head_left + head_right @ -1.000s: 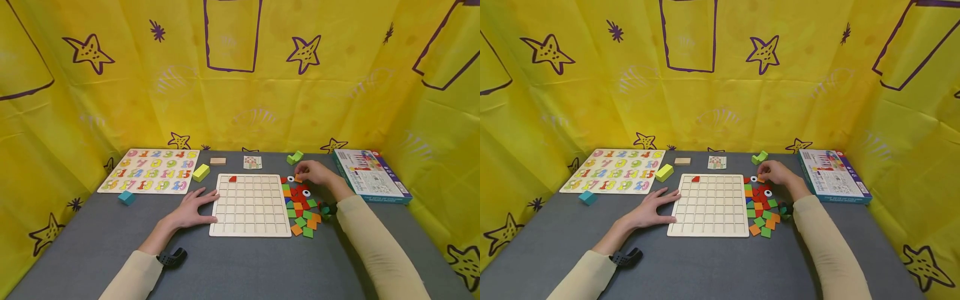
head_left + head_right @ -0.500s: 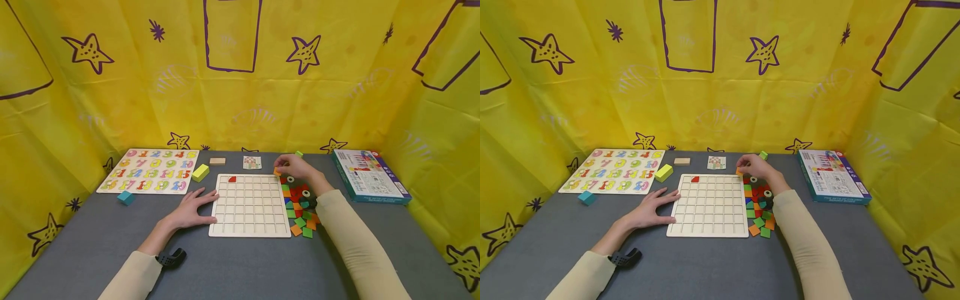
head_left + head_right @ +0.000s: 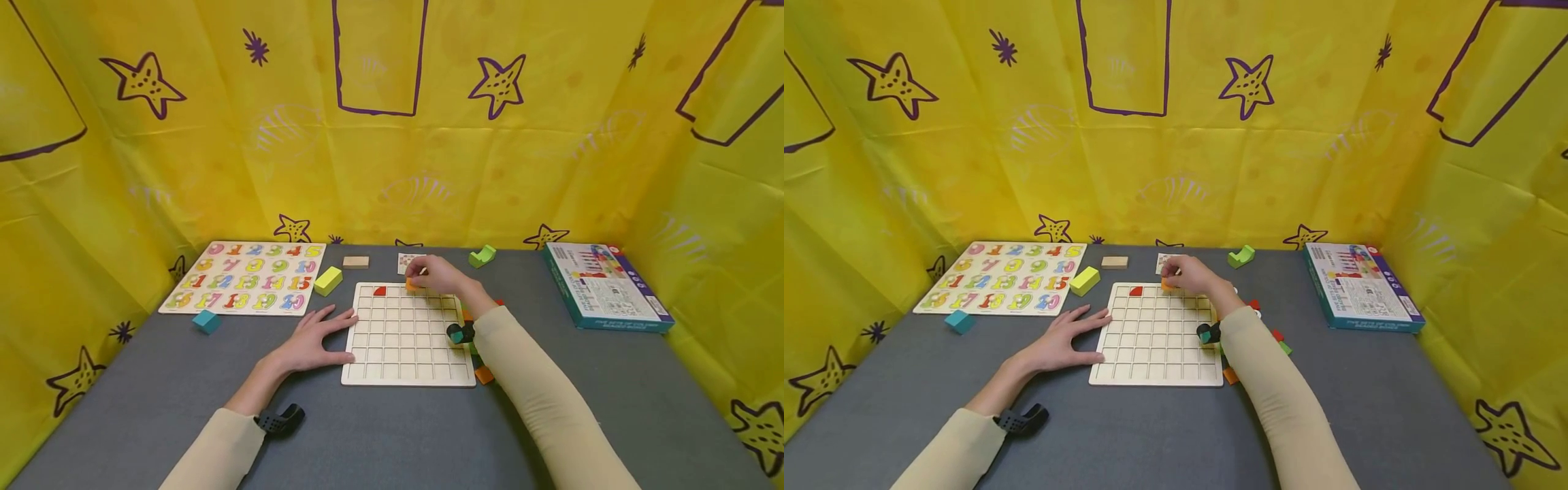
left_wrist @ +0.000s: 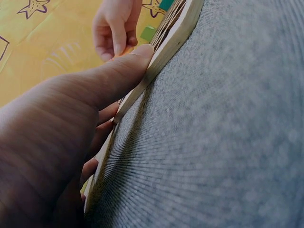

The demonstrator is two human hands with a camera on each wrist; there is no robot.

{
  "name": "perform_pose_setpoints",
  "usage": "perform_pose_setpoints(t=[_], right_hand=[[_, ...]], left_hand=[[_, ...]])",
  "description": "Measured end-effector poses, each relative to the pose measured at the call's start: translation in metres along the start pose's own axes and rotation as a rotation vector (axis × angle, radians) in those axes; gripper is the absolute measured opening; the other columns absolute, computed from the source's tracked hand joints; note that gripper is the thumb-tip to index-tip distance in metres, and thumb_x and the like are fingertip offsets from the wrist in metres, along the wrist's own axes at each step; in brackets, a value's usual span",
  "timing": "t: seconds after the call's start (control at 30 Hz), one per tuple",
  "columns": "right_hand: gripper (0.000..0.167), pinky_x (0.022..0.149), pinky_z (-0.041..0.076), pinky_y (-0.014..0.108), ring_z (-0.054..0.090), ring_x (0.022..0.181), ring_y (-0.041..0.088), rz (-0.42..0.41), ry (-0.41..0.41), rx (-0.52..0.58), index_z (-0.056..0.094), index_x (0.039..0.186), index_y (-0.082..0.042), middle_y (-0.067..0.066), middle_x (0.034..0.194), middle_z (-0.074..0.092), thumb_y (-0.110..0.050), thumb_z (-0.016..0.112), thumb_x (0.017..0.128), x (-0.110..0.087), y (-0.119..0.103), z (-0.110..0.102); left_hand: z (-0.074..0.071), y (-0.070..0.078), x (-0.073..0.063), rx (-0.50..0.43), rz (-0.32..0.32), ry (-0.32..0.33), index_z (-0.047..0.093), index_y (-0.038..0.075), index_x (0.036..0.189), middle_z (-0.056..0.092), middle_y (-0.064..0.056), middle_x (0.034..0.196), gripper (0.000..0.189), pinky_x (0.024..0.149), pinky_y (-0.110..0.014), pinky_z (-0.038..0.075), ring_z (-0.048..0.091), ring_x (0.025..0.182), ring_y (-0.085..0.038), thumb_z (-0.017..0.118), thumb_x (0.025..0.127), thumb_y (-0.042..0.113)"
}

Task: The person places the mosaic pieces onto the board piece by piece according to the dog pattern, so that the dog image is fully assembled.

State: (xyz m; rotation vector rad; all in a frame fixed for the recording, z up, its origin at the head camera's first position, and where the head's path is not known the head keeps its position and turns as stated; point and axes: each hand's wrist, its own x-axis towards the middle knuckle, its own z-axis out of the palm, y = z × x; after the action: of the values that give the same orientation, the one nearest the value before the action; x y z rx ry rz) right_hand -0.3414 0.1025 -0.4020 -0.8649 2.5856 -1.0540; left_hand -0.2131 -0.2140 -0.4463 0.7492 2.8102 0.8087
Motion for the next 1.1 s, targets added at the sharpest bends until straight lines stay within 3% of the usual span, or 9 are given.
perform_pose_setpoints(t=[0.13,0.37,0.67,1.1], right_hand=[[0.006,0.081,0.049,0.033,0.059,0.088,0.019,-0.012,-0.014,-0.023,0.069,0.104,-0.007,0.002,0.097,0.065,-0.006,0.066,0.099,0.011,-0.004,0.012],[0.007,0.081,0.05,0.033,0.059,0.088,0.019,-0.047,0.029,-0.028,0.07,0.103,-0.005,0.003,0.095,0.065,-0.004,0.068,0.097,0.02,-0.01,0.027],[0.007,0.084,0.05,0.033,0.058,0.09,0.019,0.018,0.039,-0.028,0.072,0.103,-0.004,0.004,0.097,0.066,-0.005,0.067,0.098,0.023,-0.011,0.034],[0.014,0.087,0.051,0.033,0.061,0.091,0.02,0.048,0.021,-0.124,0.073,0.108,-0.004,0.004,0.099,0.068,-0.011,0.069,0.097,0.025,-0.015,0.042]], left_hand=[[-0.001,0.0,0.0,-0.003,0.008,0.006,0.052,0.018,0.151,0.039,0.001,0.159,0.081,0.116,-0.064,0.004,0.016,0.15,-0.04,0.076,0.084,0.057],[-0.001,0.0,-0.001,-0.006,0.015,0.008,0.052,0.019,0.151,0.039,0.001,0.159,0.08,0.115,-0.065,0.004,0.017,0.15,-0.041,0.075,0.084,0.057],[0.0,0.001,0.0,-0.013,0.012,0.001,0.052,0.019,0.151,0.039,0.002,0.159,0.08,0.115,-0.066,0.004,0.016,0.15,-0.04,0.074,0.085,0.058],[0.001,0.001,-0.001,-0.008,0.019,0.005,0.052,0.017,0.151,0.039,0.0,0.159,0.079,0.115,-0.066,0.005,0.017,0.15,-0.041,0.074,0.085,0.057]])
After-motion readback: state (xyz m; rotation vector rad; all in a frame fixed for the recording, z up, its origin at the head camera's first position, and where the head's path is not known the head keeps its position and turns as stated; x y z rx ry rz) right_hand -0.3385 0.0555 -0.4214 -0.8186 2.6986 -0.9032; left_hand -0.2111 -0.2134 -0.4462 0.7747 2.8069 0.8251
